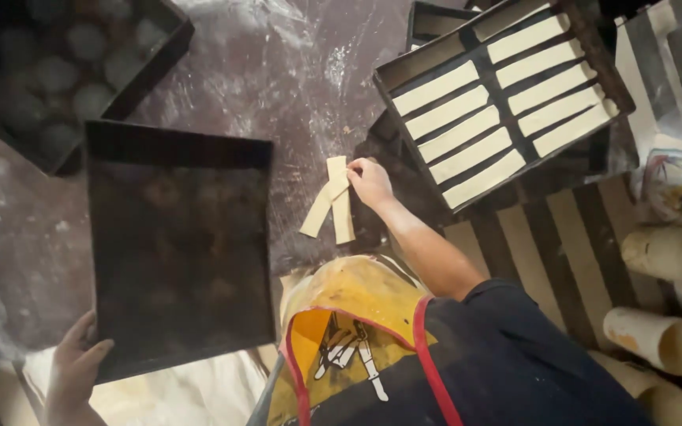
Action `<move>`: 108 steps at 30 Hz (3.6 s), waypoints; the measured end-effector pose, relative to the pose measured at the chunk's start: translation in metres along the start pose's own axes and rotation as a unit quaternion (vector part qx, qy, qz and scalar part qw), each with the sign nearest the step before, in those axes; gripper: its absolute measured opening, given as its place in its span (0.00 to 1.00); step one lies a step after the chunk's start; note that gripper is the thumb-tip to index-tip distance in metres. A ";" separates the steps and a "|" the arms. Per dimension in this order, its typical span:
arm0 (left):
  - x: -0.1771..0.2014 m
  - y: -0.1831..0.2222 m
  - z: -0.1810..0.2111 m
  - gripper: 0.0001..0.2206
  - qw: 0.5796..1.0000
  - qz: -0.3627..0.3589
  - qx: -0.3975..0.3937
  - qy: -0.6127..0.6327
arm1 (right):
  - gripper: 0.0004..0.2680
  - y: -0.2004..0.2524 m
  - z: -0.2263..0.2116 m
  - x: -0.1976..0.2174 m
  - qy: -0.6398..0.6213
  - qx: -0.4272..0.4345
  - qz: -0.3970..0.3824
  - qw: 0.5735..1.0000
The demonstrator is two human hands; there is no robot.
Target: Arranging cut dough strips into a baking tray for production.
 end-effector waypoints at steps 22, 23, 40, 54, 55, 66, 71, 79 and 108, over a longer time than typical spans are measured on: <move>-0.252 -0.110 0.108 0.32 0.917 -0.123 -0.313 -0.212 | 0.08 0.035 -0.249 0.038 -0.145 0.192 -0.174 0.955; -0.277 -0.113 0.105 0.36 0.903 -0.201 -0.368 -0.090 | 0.08 0.027 -0.253 0.033 -0.156 0.185 -0.172 0.955; -0.320 -0.159 0.028 0.21 0.922 -0.357 0.145 0.029 | 0.13 -0.008 -0.041 -0.012 0.166 0.133 0.040 0.976; -0.322 -0.132 0.036 0.28 0.954 -0.234 0.053 -0.177 | 0.05 -0.010 -0.044 -0.003 0.163 0.125 0.004 0.979; -0.326 -0.136 0.034 0.26 0.946 -0.237 -0.035 -0.217 | 0.04 -0.009 -0.043 -0.002 0.152 0.152 0.008 0.977; -0.305 -0.100 0.088 0.25 0.903 -0.193 -0.086 -0.374 | 0.07 0.049 -0.145 0.057 0.008 0.202 -0.172 0.964; -0.320 -0.102 0.092 0.35 0.890 -0.326 -0.309 -0.079 | 0.06 0.044 -0.203 0.052 -0.071 0.242 -0.192 0.948; -0.305 -0.144 0.017 0.18 0.985 -0.157 -0.068 0.009 | 0.05 -0.025 -0.191 -0.037 -0.082 0.149 -0.075 0.983; -0.284 -0.167 0.024 0.13 0.997 -0.036 -0.016 0.072 | 0.05 -0.001 -0.124 -0.031 -0.097 0.102 0.044 0.989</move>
Point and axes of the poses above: each hand's wrist, its own y-axis away from the middle knuckle, its own x-axis out of the back of the hand, z = x × y, the point moved 1 cm from there along -y, towards the middle knuckle, and after that the axes turned 1 degree about -x, right-handed, at the moved point
